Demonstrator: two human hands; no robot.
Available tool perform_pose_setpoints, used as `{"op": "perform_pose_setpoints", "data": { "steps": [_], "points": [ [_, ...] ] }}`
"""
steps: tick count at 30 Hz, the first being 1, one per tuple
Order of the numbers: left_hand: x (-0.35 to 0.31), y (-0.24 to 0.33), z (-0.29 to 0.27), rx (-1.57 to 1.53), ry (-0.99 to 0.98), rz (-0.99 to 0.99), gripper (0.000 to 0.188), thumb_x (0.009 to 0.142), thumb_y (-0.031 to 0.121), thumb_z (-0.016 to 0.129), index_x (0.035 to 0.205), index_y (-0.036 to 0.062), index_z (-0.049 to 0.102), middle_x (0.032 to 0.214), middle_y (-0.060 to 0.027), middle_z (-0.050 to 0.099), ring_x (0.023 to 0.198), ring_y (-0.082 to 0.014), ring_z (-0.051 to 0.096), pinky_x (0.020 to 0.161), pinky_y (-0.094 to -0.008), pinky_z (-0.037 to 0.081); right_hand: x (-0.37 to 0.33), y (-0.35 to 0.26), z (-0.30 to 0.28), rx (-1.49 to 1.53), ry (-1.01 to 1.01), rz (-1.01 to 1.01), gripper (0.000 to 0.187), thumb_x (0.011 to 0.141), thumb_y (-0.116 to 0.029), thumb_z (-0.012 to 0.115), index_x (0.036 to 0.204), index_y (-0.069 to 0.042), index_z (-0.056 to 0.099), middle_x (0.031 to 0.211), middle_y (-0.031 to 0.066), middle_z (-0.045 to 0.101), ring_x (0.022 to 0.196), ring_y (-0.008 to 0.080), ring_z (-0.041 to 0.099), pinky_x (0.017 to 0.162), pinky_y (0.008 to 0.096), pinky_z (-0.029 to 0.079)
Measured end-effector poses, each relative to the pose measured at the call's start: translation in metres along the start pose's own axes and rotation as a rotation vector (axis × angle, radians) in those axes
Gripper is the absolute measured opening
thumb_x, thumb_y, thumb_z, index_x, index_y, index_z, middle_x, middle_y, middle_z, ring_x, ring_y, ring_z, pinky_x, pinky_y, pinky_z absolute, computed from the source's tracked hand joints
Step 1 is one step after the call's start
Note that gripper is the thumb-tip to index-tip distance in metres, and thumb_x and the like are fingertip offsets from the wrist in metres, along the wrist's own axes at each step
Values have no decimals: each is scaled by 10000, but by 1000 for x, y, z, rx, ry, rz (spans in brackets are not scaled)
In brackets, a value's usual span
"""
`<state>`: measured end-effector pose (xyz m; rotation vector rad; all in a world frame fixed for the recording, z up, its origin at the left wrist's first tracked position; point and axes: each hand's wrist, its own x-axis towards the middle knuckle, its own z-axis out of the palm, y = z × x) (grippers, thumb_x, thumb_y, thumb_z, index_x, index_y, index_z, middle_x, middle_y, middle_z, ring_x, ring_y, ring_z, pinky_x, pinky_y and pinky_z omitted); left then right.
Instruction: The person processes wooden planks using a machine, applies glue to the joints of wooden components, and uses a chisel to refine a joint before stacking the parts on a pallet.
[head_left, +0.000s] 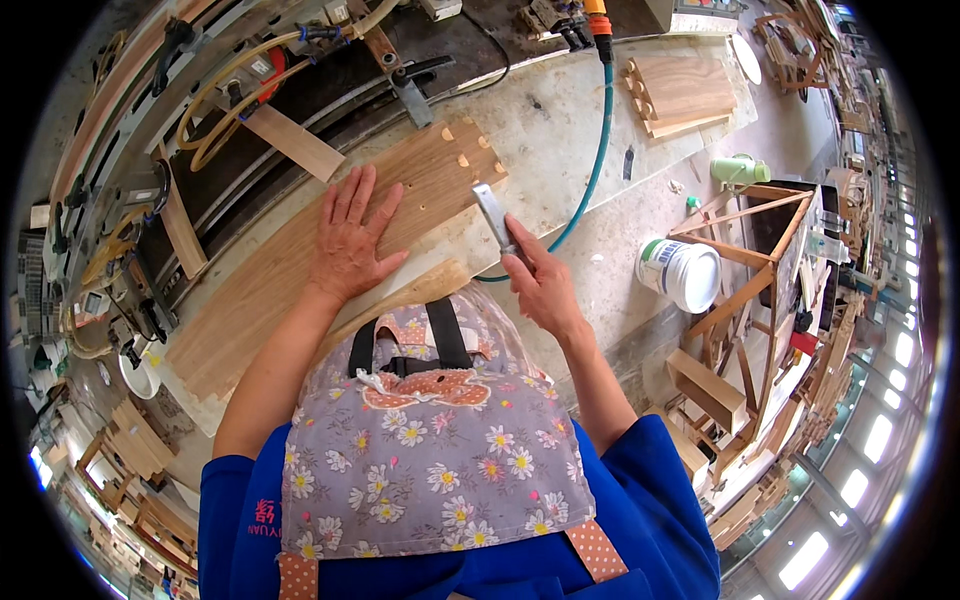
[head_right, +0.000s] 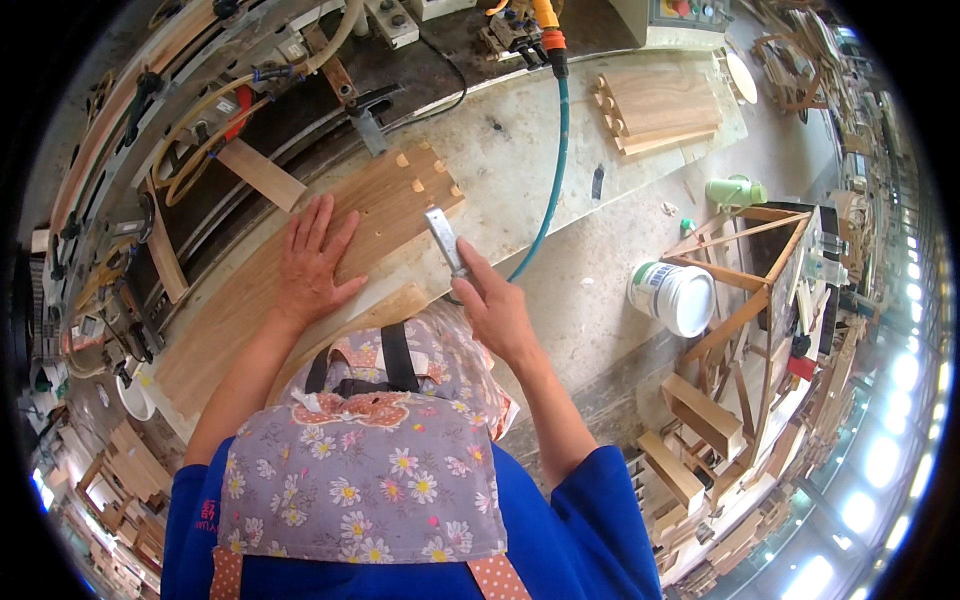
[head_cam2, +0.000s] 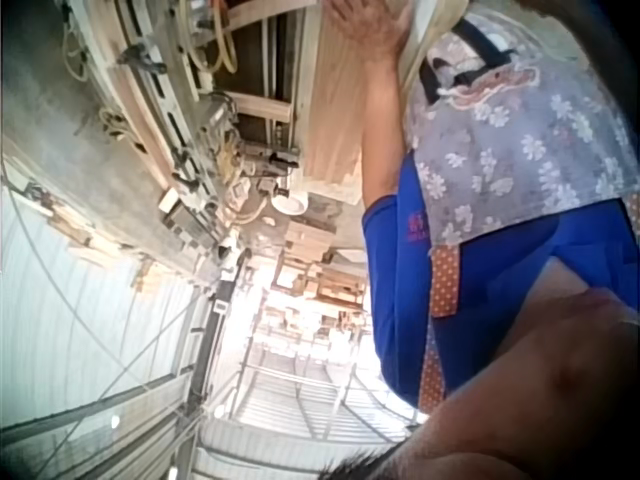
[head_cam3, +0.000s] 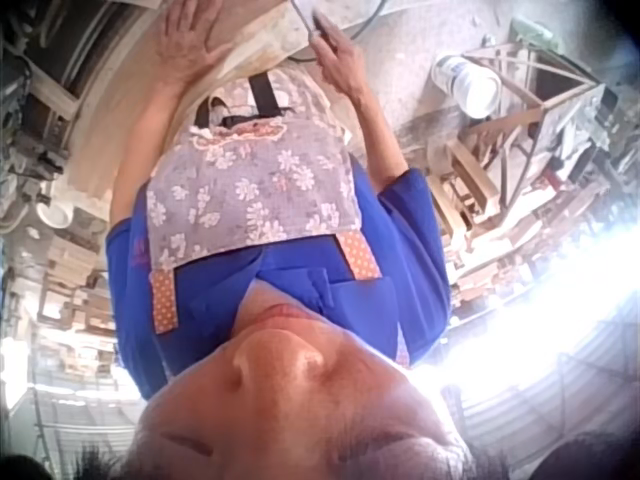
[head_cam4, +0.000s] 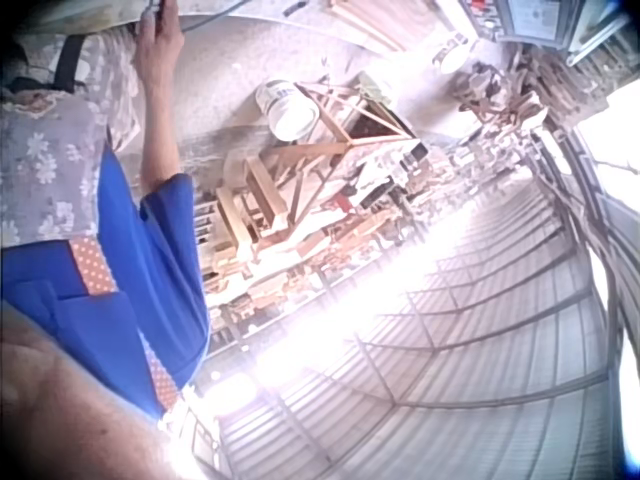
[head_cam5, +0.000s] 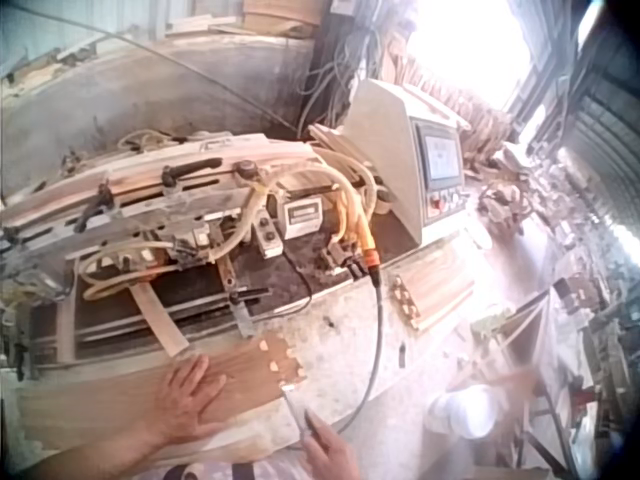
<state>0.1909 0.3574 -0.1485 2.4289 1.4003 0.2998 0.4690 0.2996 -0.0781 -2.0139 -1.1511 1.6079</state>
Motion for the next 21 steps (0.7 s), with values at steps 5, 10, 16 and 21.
{"op": "perform_pose_setpoints", "data": {
  "steps": [5, 10, 16, 21],
  "points": [
    [2, 2, -3, 2, -10, 5, 924, 662, 380, 799, 1485, 193, 421, 1602, -166, 243, 1485, -333, 214, 1195, -505, 174, 28, 10, 10, -198, 146, -408, 496, 960, -229, 577, 1438, -141, 477, 1056, 222, 689, 939, 403, 671, 845, 406, 511],
    [0, -1, -1, 4, 3, 5, 915, 660, 387, 793, 1476, 181, 434, 1597, -171, 250, 1480, -335, 224, 1192, -506, 179, 33, -15, -2, -252, 48, -260, 491, 959, -242, 573, 1430, -140, 481, 1096, 217, 678, 981, 425, 643, 875, 422, 499],
    [0, 1, -1, -7, 13, 0, 906, 657, 388, 794, 1467, 175, 448, 1594, -171, 258, 1476, -335, 232, 1191, -501, 182, 40, -16, -11, -258, -13, -242, 506, 965, -250, 566, 1452, -158, 465, 985, 174, 700, 868, 366, 674, 788, 402, 518],
    [0, 1, 0, 5, 20, 11, 916, 652, 385, 801, 1471, 182, 444, 1593, -170, 261, 1476, -329, 234, 1191, -497, 187, 42, -18, 1, 100, -85, -7, 507, 984, -236, 542, 1481, -189, 452, 689, 50, 556, 541, 162, 559, 474, 320, 462]
  ]
}}
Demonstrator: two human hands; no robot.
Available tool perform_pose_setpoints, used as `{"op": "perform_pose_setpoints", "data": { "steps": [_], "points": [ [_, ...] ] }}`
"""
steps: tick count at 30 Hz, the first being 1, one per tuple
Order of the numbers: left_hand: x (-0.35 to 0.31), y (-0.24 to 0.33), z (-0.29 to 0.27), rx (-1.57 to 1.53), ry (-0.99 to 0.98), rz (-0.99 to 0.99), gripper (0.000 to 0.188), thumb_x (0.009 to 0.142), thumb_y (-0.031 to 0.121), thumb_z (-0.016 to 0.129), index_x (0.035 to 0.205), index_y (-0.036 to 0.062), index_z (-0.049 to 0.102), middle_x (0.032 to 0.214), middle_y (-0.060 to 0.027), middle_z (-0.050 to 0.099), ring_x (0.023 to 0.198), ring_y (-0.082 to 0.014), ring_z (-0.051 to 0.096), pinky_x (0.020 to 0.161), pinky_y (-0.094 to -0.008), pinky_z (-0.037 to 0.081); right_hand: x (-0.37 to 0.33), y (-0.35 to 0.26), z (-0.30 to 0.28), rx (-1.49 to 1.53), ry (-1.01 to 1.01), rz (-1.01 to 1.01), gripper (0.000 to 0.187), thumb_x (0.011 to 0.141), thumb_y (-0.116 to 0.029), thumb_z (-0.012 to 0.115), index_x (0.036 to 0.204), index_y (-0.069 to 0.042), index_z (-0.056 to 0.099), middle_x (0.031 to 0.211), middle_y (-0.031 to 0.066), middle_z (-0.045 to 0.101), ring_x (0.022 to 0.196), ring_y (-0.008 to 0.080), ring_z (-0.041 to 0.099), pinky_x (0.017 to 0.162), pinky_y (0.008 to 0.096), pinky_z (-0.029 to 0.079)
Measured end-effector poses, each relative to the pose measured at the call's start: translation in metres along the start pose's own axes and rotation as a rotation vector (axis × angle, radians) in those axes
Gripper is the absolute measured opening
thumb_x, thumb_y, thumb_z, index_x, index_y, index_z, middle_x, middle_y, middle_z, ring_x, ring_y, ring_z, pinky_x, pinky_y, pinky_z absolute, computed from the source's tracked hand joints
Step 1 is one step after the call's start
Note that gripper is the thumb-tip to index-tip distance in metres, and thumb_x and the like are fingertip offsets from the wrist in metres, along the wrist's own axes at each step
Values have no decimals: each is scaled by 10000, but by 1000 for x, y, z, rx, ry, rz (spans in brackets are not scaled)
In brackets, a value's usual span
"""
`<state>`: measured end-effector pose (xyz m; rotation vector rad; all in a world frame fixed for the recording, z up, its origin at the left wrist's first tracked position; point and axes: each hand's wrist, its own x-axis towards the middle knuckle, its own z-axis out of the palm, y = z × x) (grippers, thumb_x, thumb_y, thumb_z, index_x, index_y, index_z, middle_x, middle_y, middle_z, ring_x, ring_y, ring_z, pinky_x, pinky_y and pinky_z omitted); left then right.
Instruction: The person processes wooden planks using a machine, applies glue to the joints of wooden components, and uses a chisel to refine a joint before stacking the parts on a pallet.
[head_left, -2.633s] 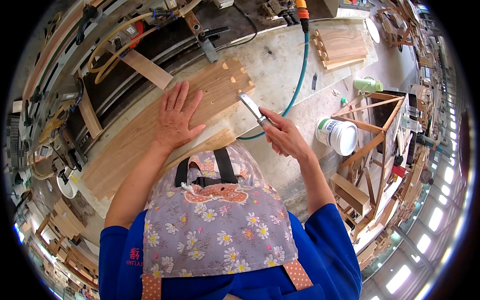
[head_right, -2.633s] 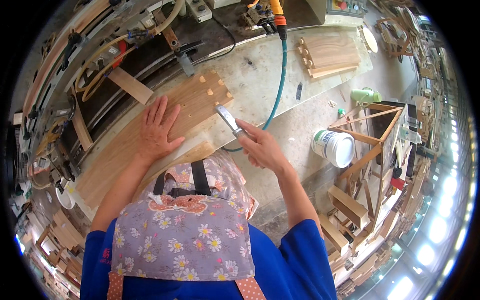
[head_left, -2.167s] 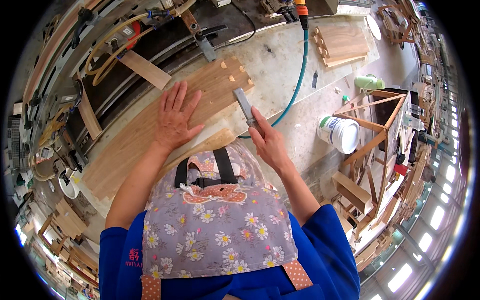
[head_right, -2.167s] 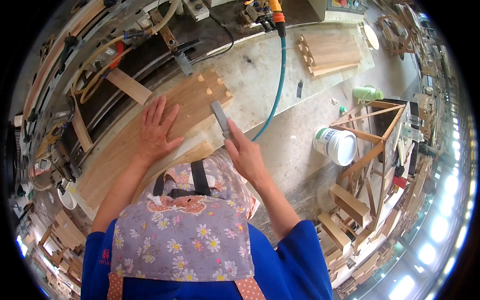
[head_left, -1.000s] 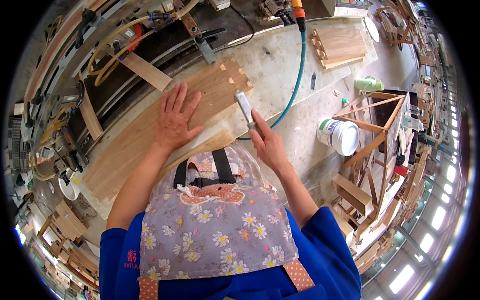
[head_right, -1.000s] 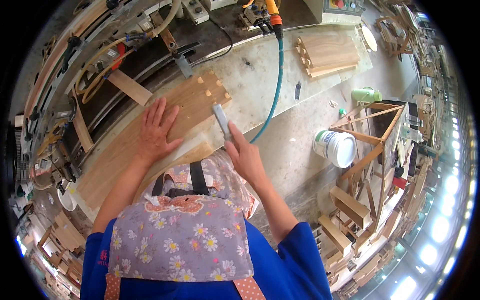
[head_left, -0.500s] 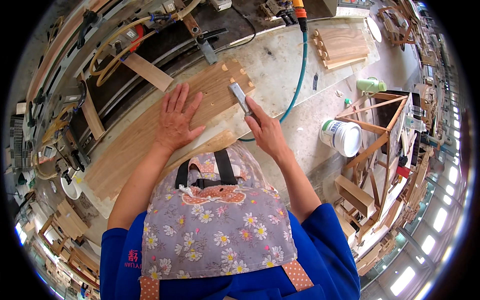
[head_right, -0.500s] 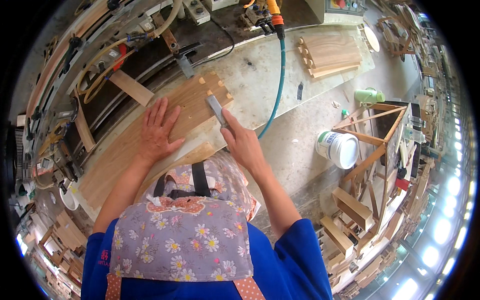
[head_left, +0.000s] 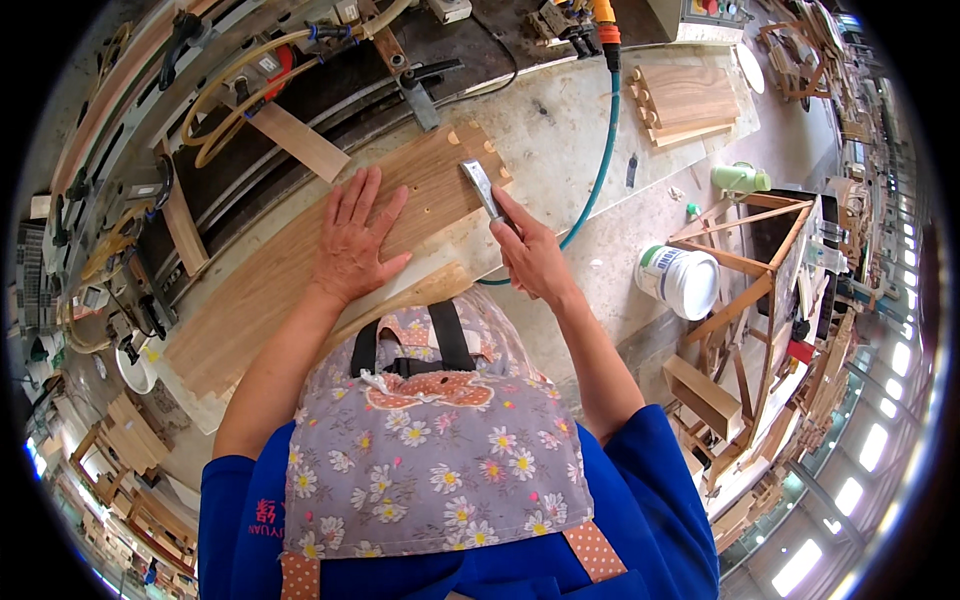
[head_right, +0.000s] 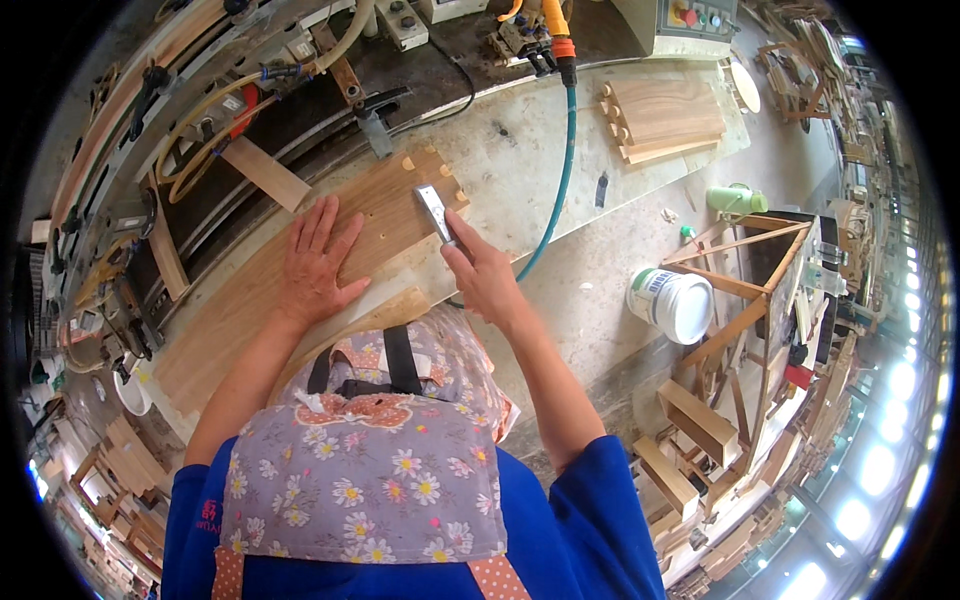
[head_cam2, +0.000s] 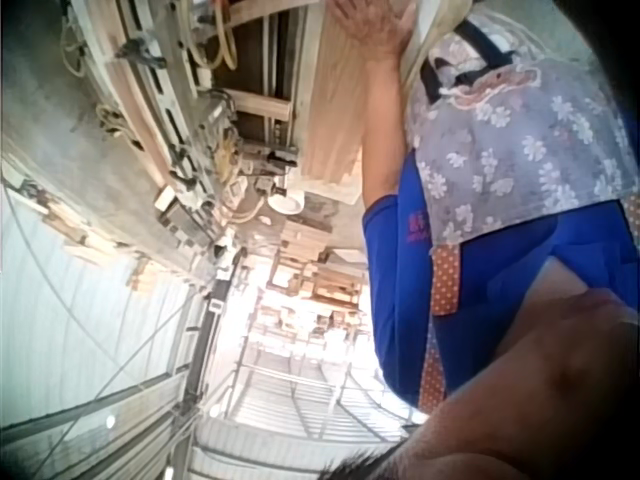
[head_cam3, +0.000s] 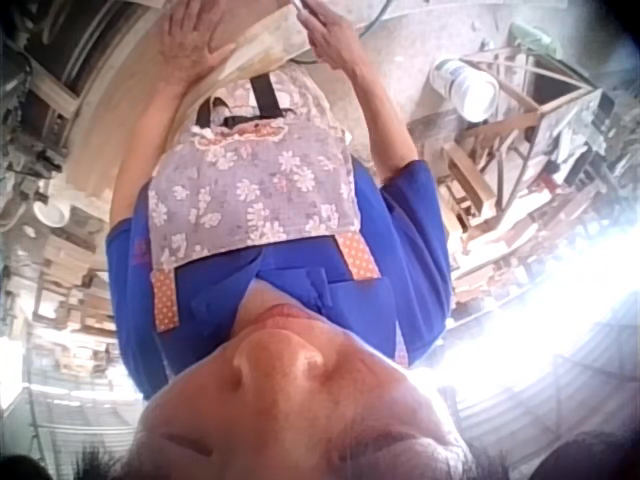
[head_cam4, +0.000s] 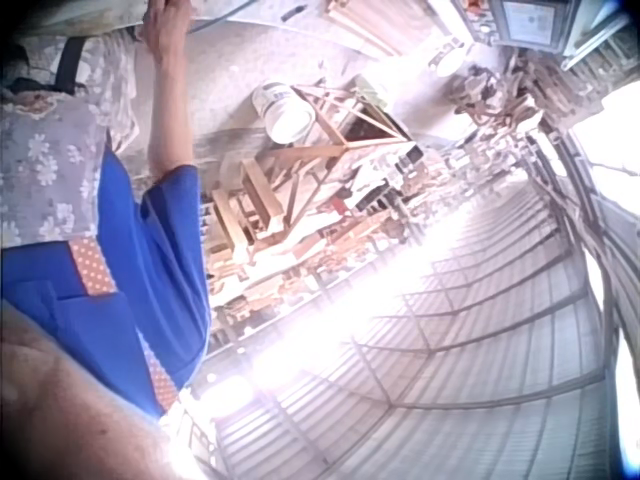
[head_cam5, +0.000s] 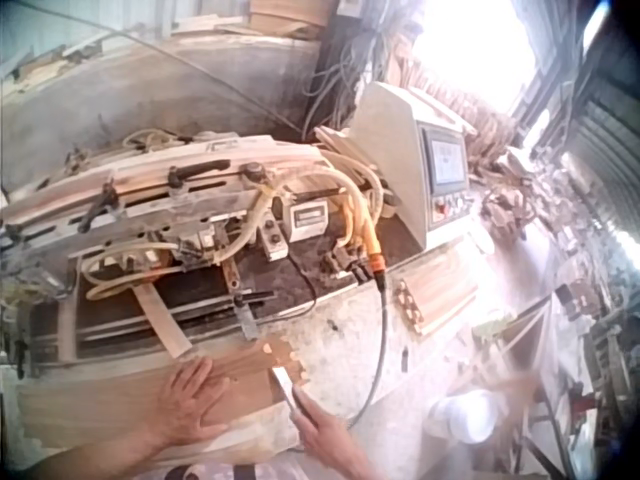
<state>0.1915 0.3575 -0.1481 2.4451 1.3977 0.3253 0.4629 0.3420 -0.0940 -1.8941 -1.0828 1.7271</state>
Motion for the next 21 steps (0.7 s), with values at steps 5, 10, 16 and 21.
{"op": "perform_pose_setpoints", "data": {
  "steps": [5, 10, 16, 21],
  "points": [
    [0, -1, -1, 6, -7, -1, 912, 655, 383, 799, 1472, 186, 443, 1590, -169, 265, 1478, -327, 232, 1193, -496, 186, -5, 9, -4, 128, -68, 49, 510, 979, -227, 546, 1480, -193, 453, 677, 40, 575, 534, 145, 556, 444, 305, 463],
    [0, 1, -1, -4, -13, -9, 897, 665, 372, 792, 1470, 186, 444, 1593, -166, 262, 1478, -326, 231, 1197, -496, 178, -14, 3, -11, -374, 68, -228, 498, 967, -234, 556, 1454, -170, 475, 891, 119, 702, 650, 203, 645, 541, 344, 527],
    [-1, 1, -1, -20, -16, -19, 899, 658, 364, 793, 1468, 183, 448, 1596, -166, 254, 1480, -326, 228, 1197, -496, 176, -7, -23, -19, -322, -13, -115, 474, 975, -241, 553, 1442, -175, 497, 843, 107, 667, 590, 181, 597, 529, 342, 512],
    [0, 0, 0, -19, -23, -6, 909, 658, 356, 795, 1475, 179, 438, 1595, -170, 255, 1480, -331, 223, 1194, -496, 181, -1, 0, -2, 45, -41, 6, 489, 999, -248, 533, 1482, -221, 457, 680, 29, 540, 467, 112, 469, 416, 303, 422]
  ]
}}
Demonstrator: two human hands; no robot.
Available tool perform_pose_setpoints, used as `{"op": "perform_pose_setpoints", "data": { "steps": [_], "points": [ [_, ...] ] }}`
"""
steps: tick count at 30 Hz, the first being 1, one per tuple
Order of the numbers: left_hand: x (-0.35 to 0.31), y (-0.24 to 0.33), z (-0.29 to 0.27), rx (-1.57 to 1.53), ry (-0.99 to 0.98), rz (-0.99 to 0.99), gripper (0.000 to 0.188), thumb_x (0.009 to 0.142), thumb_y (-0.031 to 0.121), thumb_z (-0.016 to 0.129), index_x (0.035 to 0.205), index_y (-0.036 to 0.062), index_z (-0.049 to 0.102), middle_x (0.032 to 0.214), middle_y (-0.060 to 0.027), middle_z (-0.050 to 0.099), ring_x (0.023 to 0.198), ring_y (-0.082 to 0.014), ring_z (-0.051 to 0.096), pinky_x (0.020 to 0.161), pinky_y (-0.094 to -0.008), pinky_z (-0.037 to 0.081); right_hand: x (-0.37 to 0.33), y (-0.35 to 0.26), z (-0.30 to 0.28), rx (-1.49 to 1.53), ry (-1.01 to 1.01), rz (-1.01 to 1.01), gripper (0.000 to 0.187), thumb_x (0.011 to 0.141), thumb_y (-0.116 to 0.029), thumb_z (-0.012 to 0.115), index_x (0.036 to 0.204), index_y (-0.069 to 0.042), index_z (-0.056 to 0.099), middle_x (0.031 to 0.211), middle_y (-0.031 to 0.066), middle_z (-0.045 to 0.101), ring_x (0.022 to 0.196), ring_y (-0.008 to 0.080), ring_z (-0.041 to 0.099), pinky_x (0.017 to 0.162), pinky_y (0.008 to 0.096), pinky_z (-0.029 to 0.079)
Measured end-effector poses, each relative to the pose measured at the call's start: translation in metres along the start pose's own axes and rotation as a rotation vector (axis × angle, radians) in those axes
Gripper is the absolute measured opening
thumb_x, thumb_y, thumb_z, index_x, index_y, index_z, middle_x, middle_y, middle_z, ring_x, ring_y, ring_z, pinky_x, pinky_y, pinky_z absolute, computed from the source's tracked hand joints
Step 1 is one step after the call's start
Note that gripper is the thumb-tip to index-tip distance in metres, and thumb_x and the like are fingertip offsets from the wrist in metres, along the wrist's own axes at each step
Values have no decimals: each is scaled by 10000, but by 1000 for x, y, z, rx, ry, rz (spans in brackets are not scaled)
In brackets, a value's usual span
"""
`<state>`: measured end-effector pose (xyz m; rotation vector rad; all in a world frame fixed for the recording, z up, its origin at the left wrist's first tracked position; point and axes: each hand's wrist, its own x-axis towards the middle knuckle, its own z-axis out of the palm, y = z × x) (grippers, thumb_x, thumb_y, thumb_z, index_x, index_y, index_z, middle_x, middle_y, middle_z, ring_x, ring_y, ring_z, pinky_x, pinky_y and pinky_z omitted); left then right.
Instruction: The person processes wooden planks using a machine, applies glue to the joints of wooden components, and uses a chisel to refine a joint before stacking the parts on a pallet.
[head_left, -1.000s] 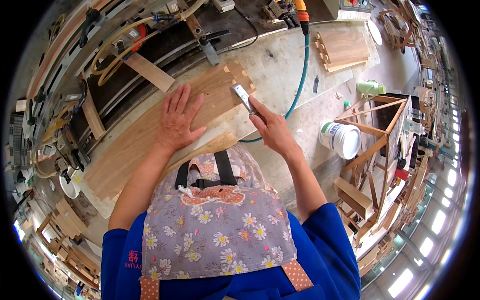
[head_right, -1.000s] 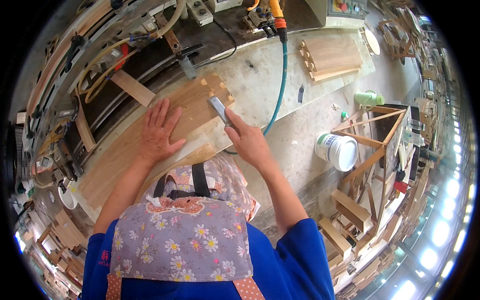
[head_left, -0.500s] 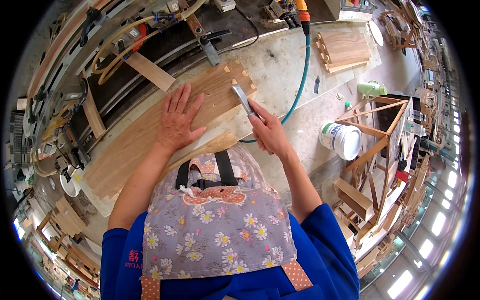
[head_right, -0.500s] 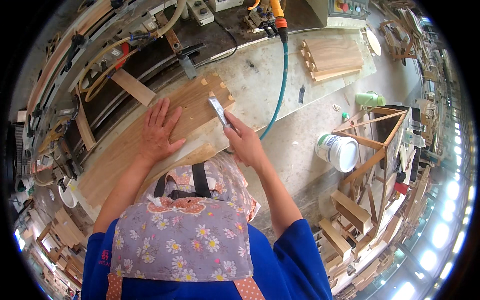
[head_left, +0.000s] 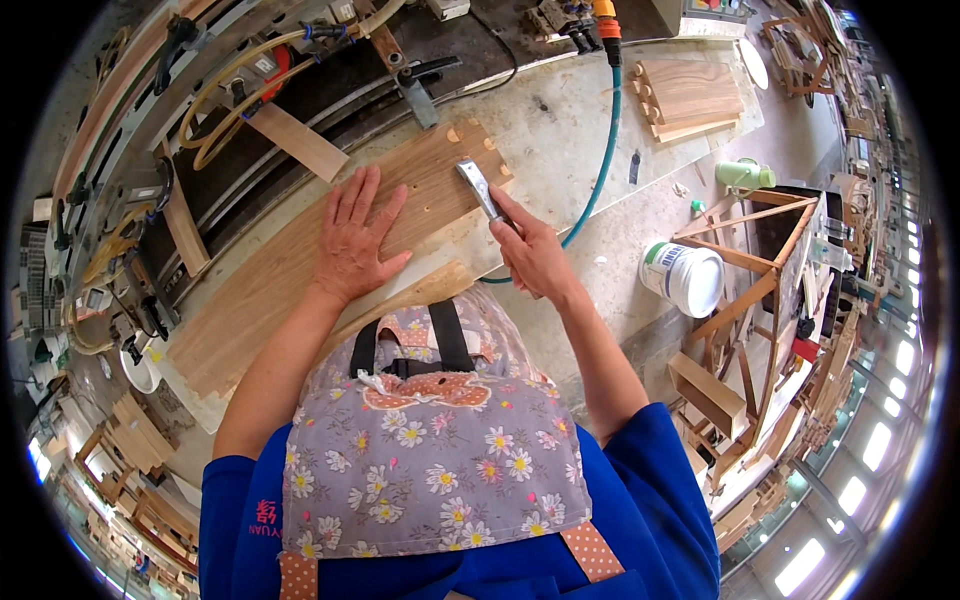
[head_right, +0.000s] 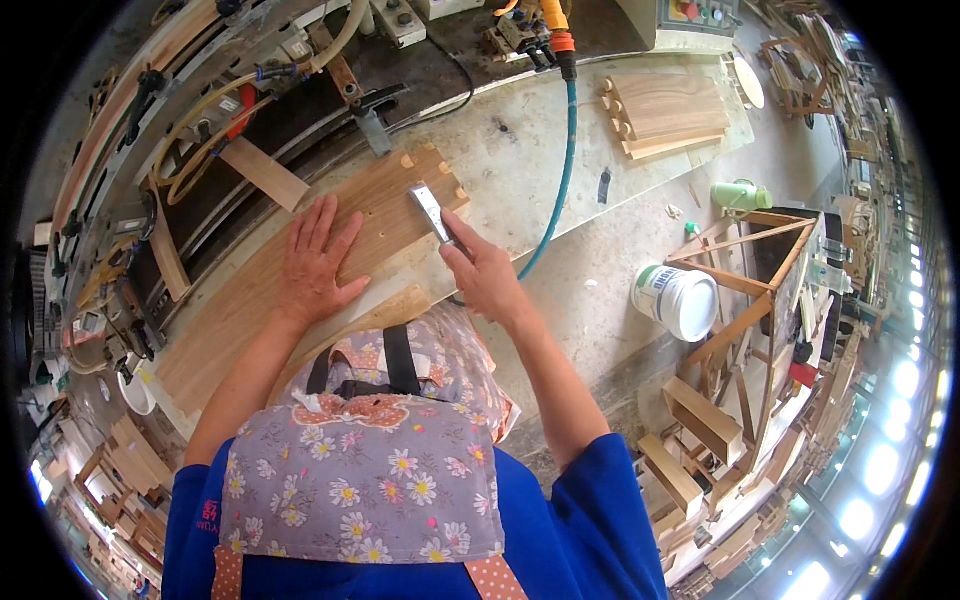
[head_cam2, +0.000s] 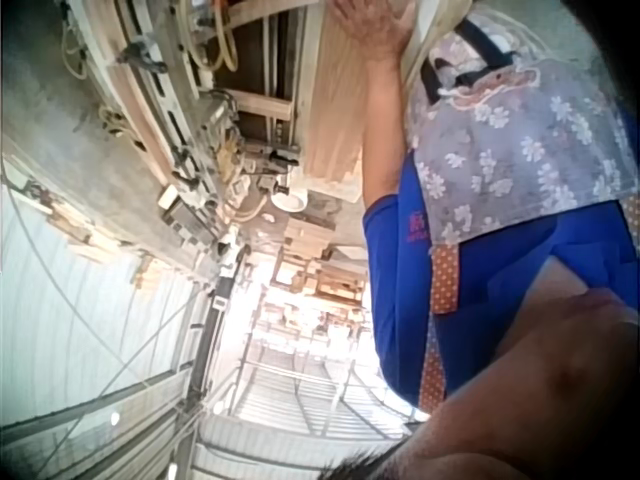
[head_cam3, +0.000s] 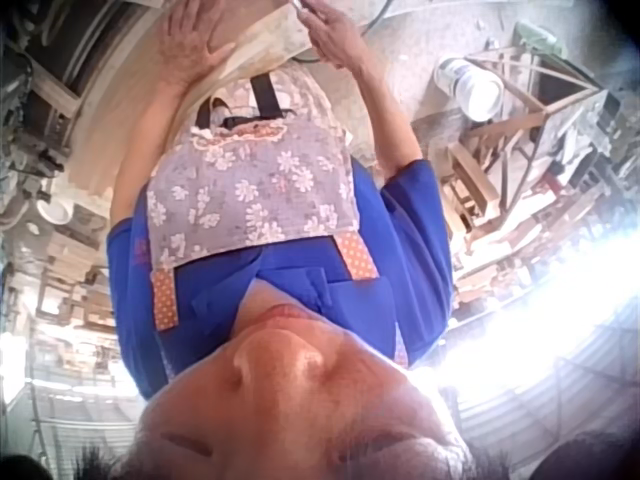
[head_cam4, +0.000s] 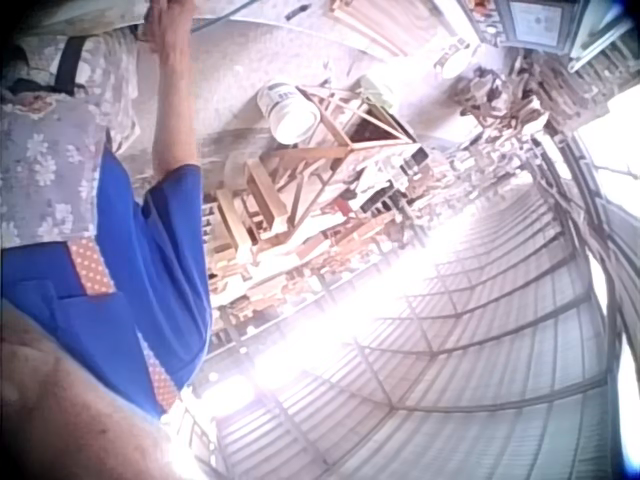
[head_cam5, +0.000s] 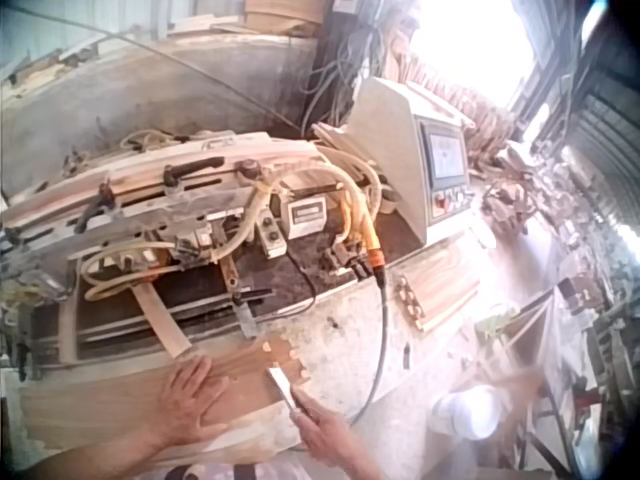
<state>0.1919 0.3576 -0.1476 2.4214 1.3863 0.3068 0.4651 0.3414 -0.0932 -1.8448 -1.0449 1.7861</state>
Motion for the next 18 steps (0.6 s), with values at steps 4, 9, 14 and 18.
{"op": "perform_pose_setpoints", "data": {
  "steps": [4, 9, 14, 18],
  "points": [
    [0, 0, -3, 2, -17, 1, 918, 659, 358, 793, 1482, 182, 429, 1596, -171, 252, 1480, -336, 223, 1192, -497, 187, 5, 21, 16, 199, 3, -67, 514, 1005, -227, 531, 1506, -223, 416, 656, 17, 526, 432, 98, 450, 398, 290, 381],
    [-1, -2, 1, 24, -8, -6, 922, 688, 415, 781, 1502, 231, 391, 1602, -155, 242, 1486, -314, 213, 1201, -488, 164, 23, 34, 14, -219, 303, -449, 511, 962, -193, 580, 1461, -194, 466, 782, 151, 665, 619, 287, 639, 632, 382, 519],
    [1, 0, -1, 13, 0, -2, 931, 659, 383, 795, 1490, 206, 414, 1595, -166, 258, 1475, -332, 240, 1191, -499, 191, 29, 37, -2, -447, 250, -516, 520, 929, -200, 621, 1431, -252, 495, 1008, 185, 693, 897, 391, 660, 787, 426, 523],
    [0, 0, -1, 10, 9, -2, 942, 651, 373, 810, 1489, 207, 413, 1595, -167, 257, 1475, -334, 240, 1188, -503, 197, 19, 49, -4, -467, 13, -562, 502, 933, -203, 619, 1422, -216, 507, 1058, 192, 688, 911, 378, 668, 809, 418, 523]
  ]
}}
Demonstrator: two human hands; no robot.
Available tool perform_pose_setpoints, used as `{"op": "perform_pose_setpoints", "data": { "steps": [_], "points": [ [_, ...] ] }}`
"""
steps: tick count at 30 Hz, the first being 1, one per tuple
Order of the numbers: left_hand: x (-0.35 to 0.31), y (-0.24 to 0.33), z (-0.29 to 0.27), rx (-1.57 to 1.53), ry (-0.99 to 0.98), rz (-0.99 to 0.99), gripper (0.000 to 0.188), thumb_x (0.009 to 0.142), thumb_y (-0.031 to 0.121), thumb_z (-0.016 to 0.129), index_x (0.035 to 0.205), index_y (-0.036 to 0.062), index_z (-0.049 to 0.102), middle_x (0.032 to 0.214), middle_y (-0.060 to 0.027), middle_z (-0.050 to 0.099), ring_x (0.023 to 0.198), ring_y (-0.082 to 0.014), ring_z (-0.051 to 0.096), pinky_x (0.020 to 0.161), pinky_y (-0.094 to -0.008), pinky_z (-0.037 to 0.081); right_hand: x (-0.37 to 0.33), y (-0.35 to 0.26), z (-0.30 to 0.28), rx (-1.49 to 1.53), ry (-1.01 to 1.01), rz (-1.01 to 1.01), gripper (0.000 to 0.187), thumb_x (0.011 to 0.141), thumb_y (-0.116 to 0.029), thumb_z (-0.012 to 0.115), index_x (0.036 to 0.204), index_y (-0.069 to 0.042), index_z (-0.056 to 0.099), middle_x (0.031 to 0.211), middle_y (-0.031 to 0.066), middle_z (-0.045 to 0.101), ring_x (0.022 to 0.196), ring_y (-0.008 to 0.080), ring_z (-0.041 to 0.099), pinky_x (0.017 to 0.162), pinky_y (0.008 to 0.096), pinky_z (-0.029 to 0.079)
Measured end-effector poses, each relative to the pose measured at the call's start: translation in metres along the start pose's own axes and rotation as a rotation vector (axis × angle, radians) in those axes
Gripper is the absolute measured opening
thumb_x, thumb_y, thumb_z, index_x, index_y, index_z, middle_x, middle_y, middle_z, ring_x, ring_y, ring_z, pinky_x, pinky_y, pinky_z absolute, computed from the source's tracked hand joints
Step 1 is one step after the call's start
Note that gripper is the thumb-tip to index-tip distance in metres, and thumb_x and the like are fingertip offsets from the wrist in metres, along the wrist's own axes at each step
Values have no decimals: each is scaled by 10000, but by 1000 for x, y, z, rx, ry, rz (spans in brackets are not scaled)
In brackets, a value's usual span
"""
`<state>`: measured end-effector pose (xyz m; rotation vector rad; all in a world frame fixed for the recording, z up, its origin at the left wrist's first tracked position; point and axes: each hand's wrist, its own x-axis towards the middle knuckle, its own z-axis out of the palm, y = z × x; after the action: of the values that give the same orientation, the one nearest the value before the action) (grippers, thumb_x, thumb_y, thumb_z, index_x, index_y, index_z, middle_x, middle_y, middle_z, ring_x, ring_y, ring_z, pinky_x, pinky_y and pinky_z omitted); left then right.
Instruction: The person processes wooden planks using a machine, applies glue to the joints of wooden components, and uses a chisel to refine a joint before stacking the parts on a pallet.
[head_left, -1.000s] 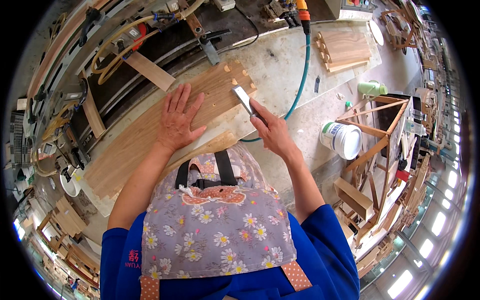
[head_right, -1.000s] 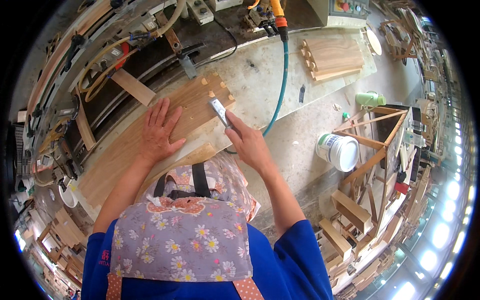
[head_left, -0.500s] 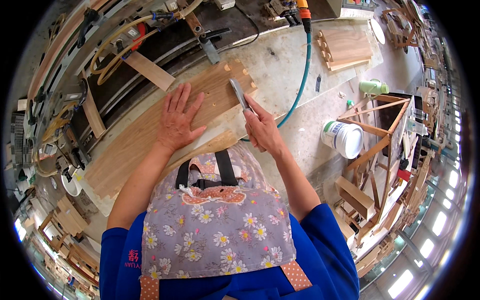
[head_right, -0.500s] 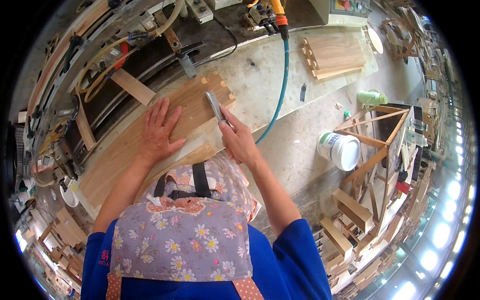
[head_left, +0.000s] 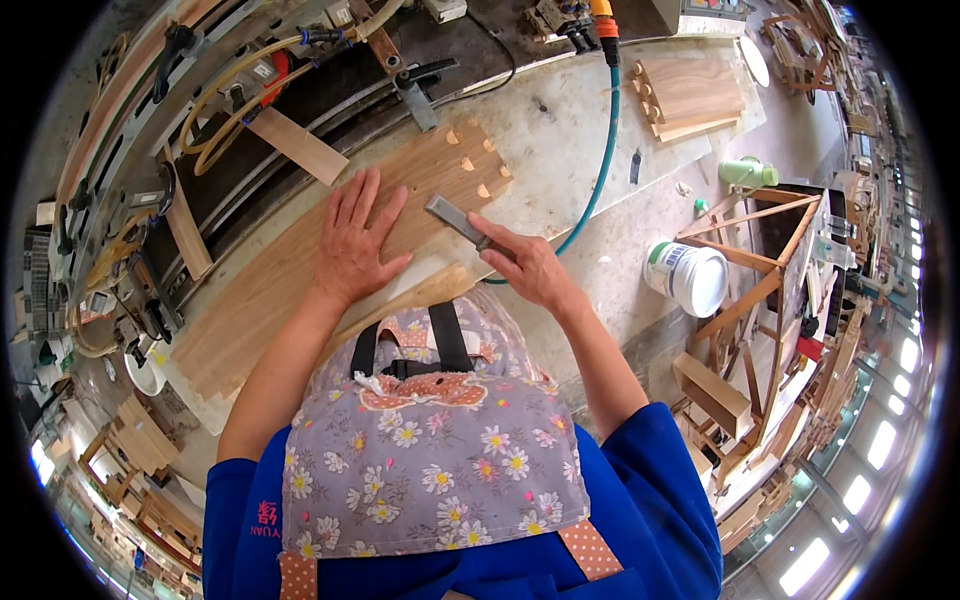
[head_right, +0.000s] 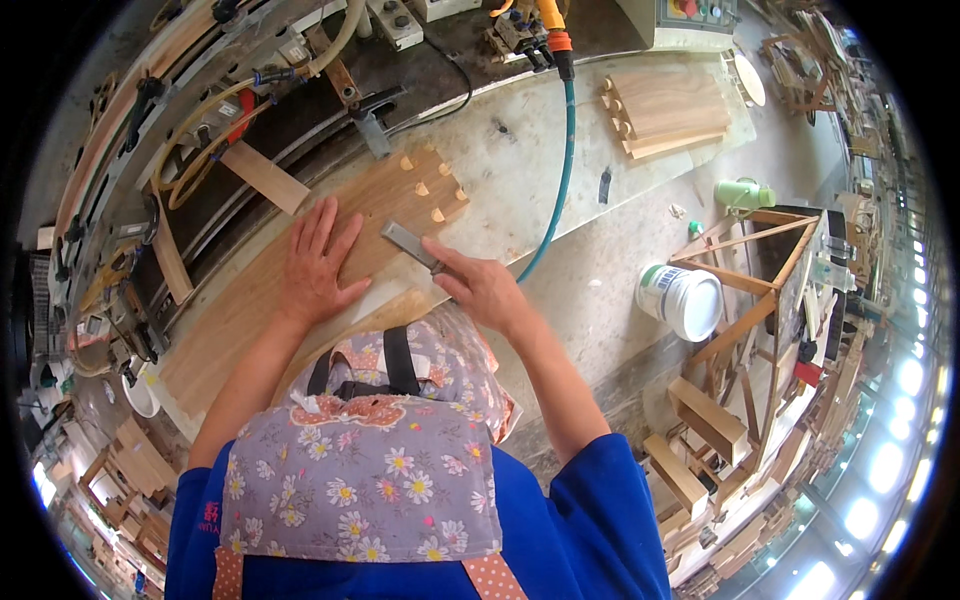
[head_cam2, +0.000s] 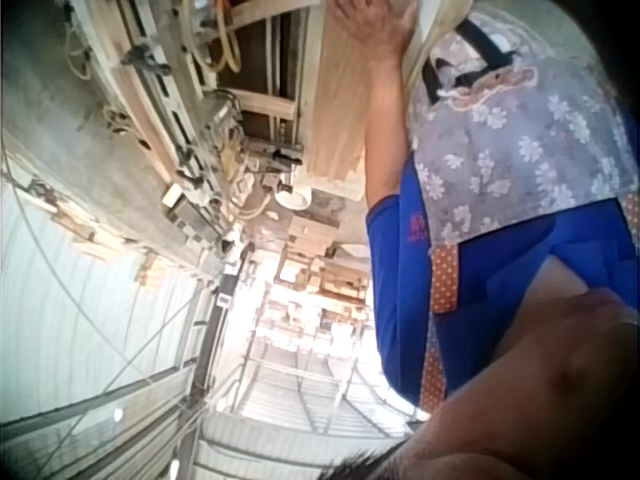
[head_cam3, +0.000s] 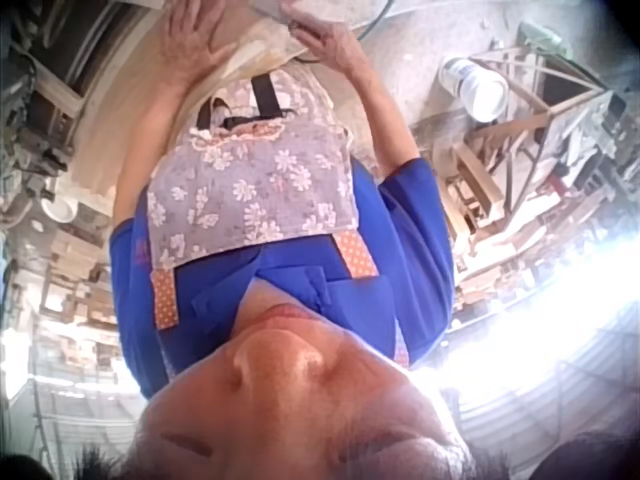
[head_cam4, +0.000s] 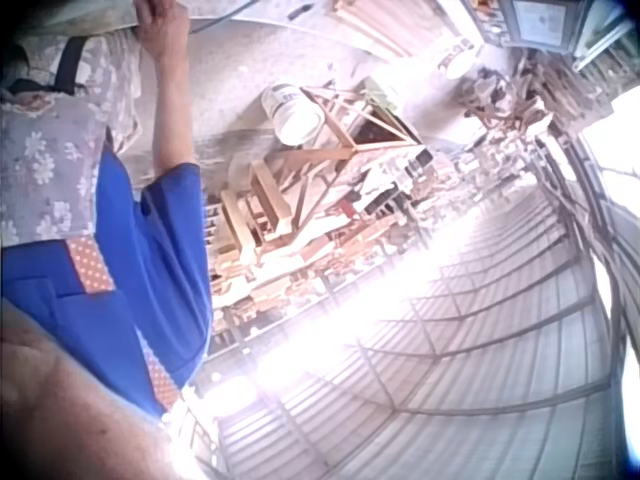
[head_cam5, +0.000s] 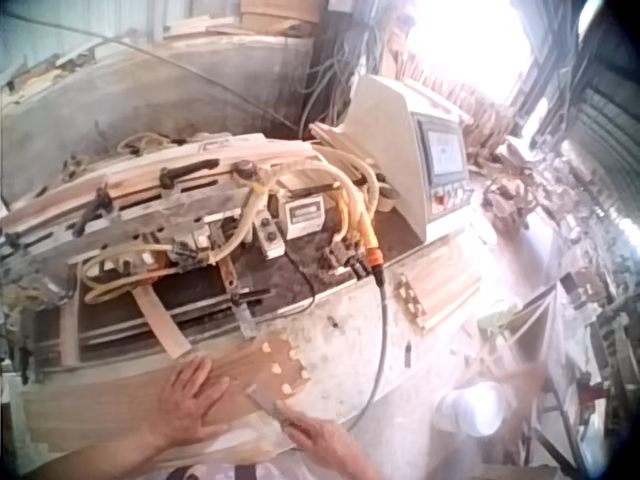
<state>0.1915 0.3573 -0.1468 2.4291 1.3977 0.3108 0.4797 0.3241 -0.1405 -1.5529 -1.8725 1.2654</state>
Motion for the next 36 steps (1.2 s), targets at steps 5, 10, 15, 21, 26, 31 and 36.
{"op": "perform_pose_setpoints", "data": {
  "steps": [5, 10, 15, 21, 26, 31, 36],
  "points": [
    [1, 1, -1, -11, 7, 12, 946, 640, 353, 821, 1483, 190, 422, 1591, -175, 261, 1470, -347, 246, 1184, -512, 201, 10, -8, -2, 149, 221, 238, 480, 951, -203, 601, 1420, -156, 510, 1142, 204, 671, 926, 364, 682, 830, 368, 515],
    [0, -3, 3, -4, 20, 18, 943, 638, 367, 809, 1482, 199, 425, 1592, -192, 245, 1478, -363, 216, 1182, -529, 187, 0, -14, -31, 122, 67, 300, 476, 947, -197, 609, 1415, -168, 527, 984, 140, 686, 735, 220, 641, 728, 339, 523],
    [0, 4, 1, 46, 46, -89, 958, 607, 392, 809, 1476, 230, 440, 1595, -215, 217, 1481, -394, 175, 1176, -566, 151, -6, -36, -83, 217, 21, 580, 448, 965, -245, 599, 1409, -208, 548, 756, 33, 557, 590, 122, 488, 512, 297, 480],
    [2, 6, 0, 55, 18, -111, 949, 614, 403, 798, 1477, 236, 441, 1596, -206, 219, 1478, -373, 188, 1188, -533, 125, 2, -36, -100, 27, -115, 562, 436, 979, -270, 571, 1411, -218, 542, 740, 46, 555, 553, 129, 484, 505, 304, 492],
    [1, 5, 0, 64, 29, -100, 954, 612, 404, 798, 1481, 244, 437, 1596, -200, 223, 1477, -355, 199, 1194, -509, 124, 1, -30, -91, 183, -118, 676, 442, 992, -276, 550, 1433, -255, 523, 660, -5, 477, 487, 94, 447, 439, 262, 420],
    [2, 5, 0, 63, 31, -87, 968, 607, 406, 806, 1485, 252, 429, 1594, -201, 225, 1475, -355, 205, 1193, -508, 128, -11, -26, -52, 507, 49, 683, 446, 1005, -272, 520, 1449, -237, 506, 651, -32, 467, 450, 68, 418, 383, 243, 347],
    [1, 5, -1, 76, 36, -83, 967, 606, 407, 812, 1480, 244, 431, 1587, -200, 238, 1471, -359, 213, 1185, -523, 151, -30, -16, -30, 159, 145, 501, 481, 984, -254, 542, 1455, -184, 475, 954, 136, 691, 833, 273, 654, 748, 360, 507]
  ]
}}
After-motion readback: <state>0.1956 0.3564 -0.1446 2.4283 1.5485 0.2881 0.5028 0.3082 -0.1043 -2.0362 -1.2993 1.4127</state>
